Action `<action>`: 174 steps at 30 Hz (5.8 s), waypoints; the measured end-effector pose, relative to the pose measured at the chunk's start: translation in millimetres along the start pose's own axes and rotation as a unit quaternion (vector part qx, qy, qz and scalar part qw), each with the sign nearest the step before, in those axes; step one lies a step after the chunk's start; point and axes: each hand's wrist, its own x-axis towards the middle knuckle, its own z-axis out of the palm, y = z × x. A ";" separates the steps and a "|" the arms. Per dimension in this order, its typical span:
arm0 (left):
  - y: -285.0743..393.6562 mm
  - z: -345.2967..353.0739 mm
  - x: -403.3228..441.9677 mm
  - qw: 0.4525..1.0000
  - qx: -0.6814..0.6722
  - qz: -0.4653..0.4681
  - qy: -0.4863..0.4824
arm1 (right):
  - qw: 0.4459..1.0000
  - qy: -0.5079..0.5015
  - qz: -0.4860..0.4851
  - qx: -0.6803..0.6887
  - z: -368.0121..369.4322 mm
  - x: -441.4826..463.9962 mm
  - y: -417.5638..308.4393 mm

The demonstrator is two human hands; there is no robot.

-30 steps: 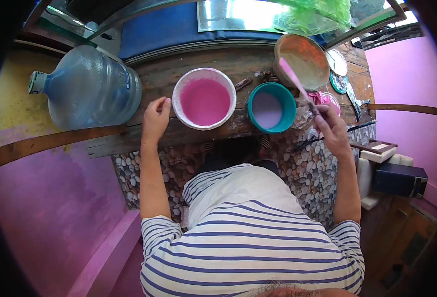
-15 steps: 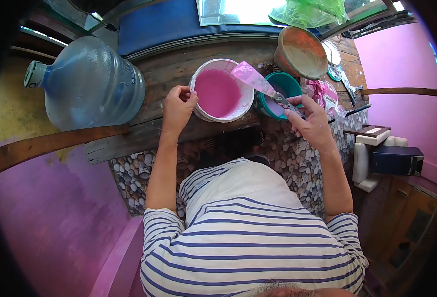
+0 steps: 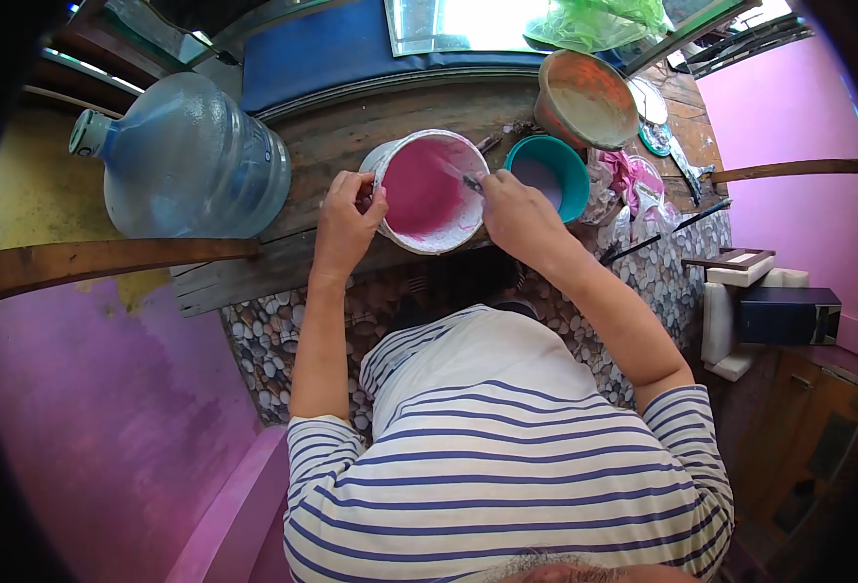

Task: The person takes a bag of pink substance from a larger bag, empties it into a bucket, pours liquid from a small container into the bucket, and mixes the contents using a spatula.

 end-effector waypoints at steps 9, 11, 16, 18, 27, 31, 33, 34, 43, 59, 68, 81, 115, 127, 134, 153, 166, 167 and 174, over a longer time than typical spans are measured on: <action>4.4 7.2 -12.0 0.996 0.056 0.064 0.004 | 0.995 0.026 -0.020 -0.094 67.2 36.1 -6.7; 4.2 6.3 -11.7 0.995 0.055 0.079 0.002 | 0.991 0.015 -0.084 -0.099 79.3 30.4 -6.9; 10.6 2.6 -8.9 0.998 0.039 0.044 -0.015 | 0.993 0.002 -0.084 -0.080 69.8 12.3 -8.7; 10.6 3.7 -8.7 0.998 0.035 0.039 -0.019 | 0.995 0.009 -0.063 -0.077 66.7 19.6 -10.0; 7.8 7.9 -3.1 0.998 0.032 0.060 -0.010 | 0.988 0.007 -0.144 -0.057 79.8 7.1 -7.7; 6.9 10.5 -3.4 0.998 0.026 0.055 -0.011 | 0.995 0.033 -0.062 -0.073 64.1 21.5 -0.5; 7.2 10.8 -3.0 0.998 0.026 0.056 -0.011 | 0.995 0.048 -0.046 -0.068 65.6 31.0 2.7; 6.0 10.9 -3.2 0.998 0.023 0.062 -0.010 | 0.995 0.050 -0.046 -0.068 74.6 28.8 5.9; 2.5 8.2 -6.0 0.999 0.023 0.048 -0.005 | 0.994 -0.045 -0.069 0.075 68.4 11.9 -4.9; 0.5 15.9 -5.8 0.997 0.032 0.068 0.019 | 0.997 -0.061 -0.034 -0.012 80.0 6.2 8.2; 4.3 16.1 -5.6 0.999 0.006 0.045 0.019 | 0.996 -0.020 -0.083 0.039 92.1 10.4 7.1; 1.9 14.8 -5.5 0.998 0.009 0.055 0.028 | 0.998 -0.046 -0.050 0.008 86.5 14.0 7.7; -2.1 16.9 -7.1 0.994 0.051 0.091 0.034 | 0.981 0.050 -0.149 -0.112 95.7 41.2 -19.7; -0.8 25.6 -12.3 0.990 0.074 0.107 0.057 | 0.997 -0.017 -0.058 -0.050 80.8 33.2 18.8; -1.4 23.0 -14.1 0.992 0.069 0.090 0.051 | 0.998 -0.030 -0.017 0.045 74.9 24.9 17.5; -2.9 32.0 -17.4 0.991 0.065 0.095 0.069 | 0.998 -0.016 -0.056 -0.010 66.5 16.9 5.1; -6.8 45.7 -35.4 0.981 0.069 0.096 0.151 | 0.989 -0.106 -0.104 -0.022 65.3 18.6 -8.8; -6.3 46.7 -37.3 0.978 0.082 0.086 0.170 | 0.985 -0.130 -0.114 -0.015 64.3 18.3 -4.6; 3.1 60.5 -48.8 0.975 0.071 0.062 0.202 | 0.990 -0.076 -0.082 -0.081 64.4 32.5 13.5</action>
